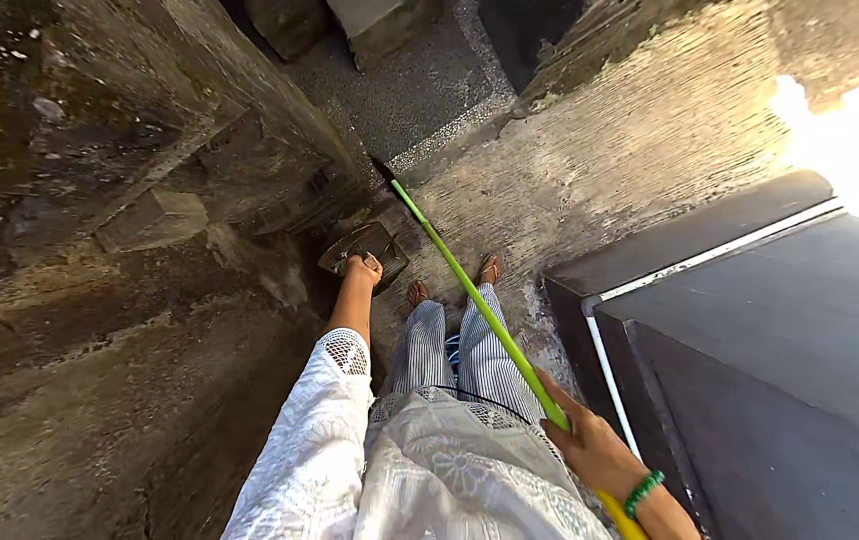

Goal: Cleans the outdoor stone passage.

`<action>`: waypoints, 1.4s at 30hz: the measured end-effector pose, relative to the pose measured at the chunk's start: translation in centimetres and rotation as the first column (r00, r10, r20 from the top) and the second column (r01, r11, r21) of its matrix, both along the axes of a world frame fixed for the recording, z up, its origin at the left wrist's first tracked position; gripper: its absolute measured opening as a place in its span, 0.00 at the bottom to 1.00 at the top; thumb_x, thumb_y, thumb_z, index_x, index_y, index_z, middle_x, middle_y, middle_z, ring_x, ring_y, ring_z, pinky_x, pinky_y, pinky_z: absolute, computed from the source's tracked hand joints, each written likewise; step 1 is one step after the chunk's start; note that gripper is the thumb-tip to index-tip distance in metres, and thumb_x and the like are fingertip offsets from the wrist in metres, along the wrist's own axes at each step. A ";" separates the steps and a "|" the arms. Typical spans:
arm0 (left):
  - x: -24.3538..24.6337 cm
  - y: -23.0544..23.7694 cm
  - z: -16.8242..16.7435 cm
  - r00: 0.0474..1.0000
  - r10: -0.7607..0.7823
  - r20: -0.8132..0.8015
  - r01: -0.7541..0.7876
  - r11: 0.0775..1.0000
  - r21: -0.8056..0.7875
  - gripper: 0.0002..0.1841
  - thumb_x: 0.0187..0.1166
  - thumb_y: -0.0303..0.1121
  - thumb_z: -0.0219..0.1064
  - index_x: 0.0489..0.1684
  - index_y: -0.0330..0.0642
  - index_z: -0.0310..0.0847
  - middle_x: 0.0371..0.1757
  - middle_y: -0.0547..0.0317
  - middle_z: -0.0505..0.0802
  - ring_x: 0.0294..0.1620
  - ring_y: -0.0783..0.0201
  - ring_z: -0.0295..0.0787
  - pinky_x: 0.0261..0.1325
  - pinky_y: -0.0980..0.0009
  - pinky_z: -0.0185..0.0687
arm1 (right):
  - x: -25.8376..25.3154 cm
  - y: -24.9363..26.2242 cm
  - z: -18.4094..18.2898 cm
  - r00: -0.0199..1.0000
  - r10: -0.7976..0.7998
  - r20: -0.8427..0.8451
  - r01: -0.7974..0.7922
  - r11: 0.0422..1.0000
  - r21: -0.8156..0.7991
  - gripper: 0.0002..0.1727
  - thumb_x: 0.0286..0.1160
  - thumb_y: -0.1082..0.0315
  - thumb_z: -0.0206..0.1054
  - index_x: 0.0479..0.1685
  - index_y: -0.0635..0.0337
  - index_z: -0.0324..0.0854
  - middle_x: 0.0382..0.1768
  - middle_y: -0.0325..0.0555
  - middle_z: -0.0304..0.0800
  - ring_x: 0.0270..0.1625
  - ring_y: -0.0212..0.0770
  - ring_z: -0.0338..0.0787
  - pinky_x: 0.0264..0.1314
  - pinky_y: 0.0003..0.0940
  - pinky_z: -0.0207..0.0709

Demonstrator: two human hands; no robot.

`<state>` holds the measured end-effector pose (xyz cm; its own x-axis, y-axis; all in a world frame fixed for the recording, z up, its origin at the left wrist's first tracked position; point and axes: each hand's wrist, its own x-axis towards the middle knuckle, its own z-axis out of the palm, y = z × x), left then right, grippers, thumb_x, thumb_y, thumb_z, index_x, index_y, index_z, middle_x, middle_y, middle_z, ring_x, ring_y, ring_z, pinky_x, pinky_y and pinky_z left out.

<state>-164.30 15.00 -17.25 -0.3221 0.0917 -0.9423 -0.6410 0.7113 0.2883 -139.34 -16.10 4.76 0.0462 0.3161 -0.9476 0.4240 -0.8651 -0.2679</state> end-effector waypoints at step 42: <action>-14.6 -12.9 5.2 0.968 0.170 0.183 -0.159 0.984 -0.078 0.11 0.89 0.40 0.48 0.38 0.44 0.67 0.20 0.60 0.75 0.10 0.70 0.71 0.10 0.80 0.70 | 7.2 -3.6 1.3 0.964 -0.138 0.226 0.151 0.988 -0.038 0.47 0.82 0.70 0.63 0.99 0.42 0.40 0.35 0.62 0.87 0.21 0.50 0.85 0.27 0.50 0.84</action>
<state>-178.93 2.13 -12.08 -0.1444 -0.0086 -0.9895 -0.7892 0.6043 0.1099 -132.19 -19.75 6.04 0.2989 0.2385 -0.9240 0.3367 -0.9324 -0.1317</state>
